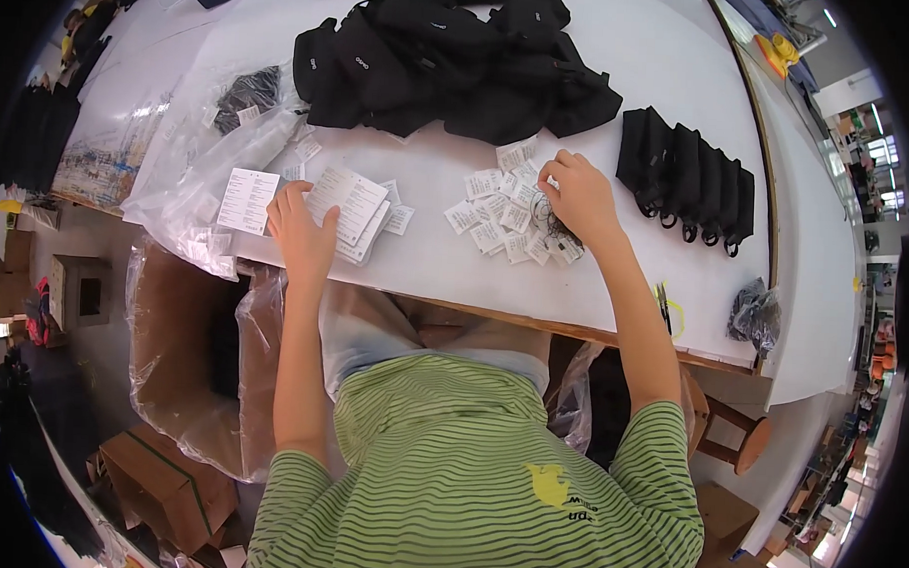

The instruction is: Putting small white packets and instruction cards into black fabric pouches.

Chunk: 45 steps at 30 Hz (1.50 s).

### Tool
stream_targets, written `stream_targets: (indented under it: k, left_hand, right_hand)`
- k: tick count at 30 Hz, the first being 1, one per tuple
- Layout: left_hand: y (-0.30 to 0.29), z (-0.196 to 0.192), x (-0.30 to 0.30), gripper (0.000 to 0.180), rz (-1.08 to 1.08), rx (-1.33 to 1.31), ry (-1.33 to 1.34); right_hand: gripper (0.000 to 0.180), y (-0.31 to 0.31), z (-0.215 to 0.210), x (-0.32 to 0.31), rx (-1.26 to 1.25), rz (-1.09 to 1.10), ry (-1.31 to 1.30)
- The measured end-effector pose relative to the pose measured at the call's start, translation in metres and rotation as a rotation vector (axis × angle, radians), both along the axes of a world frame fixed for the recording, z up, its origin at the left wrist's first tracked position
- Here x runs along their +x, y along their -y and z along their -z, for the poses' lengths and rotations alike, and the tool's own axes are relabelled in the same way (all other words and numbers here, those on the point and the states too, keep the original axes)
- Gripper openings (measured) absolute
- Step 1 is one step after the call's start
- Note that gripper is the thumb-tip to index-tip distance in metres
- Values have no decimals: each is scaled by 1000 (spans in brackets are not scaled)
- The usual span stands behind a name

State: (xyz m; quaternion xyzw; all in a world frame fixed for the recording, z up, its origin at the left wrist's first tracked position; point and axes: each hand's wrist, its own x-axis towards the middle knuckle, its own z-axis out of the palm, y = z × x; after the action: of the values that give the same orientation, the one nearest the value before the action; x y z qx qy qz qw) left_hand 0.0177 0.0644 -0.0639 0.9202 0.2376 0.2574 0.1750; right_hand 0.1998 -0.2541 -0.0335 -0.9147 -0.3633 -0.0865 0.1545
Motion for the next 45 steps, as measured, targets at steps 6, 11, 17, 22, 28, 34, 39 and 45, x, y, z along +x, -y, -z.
stream_targets:
  k: [6,11,17,22,28,34,39,45]
  left_hand:
    - [-10,-6,11,36,112,-8,-10]
    - [-10,-24,12,19,194,-279,-211]
    - [10,-52,8,16,266,-640,-48]
    - [55,-79,-5,28,376,-915,19]
    - [93,-71,-19,72,516,-1015,-267]
    - [113,-65,-18,70,582,-1015,-285]
    - [128,-63,-16,63,584,-1102,-385]
    - [144,-57,-30,55,713,-1219,-525]
  right_hand:
    - [9,4,8,0,-124,-24,26]
    - [10,6,-52,-23,207,38,55]
    - [4,12,-79,-44,492,155,2]
    - [10,17,-51,-79,584,105,-513]
    - [13,75,12,-123,429,421,-646]
    - [17,84,8,-144,196,551,-430]
    - [19,58,7,-132,162,424,-353]
    - [17,45,27,-112,9,235,-278]
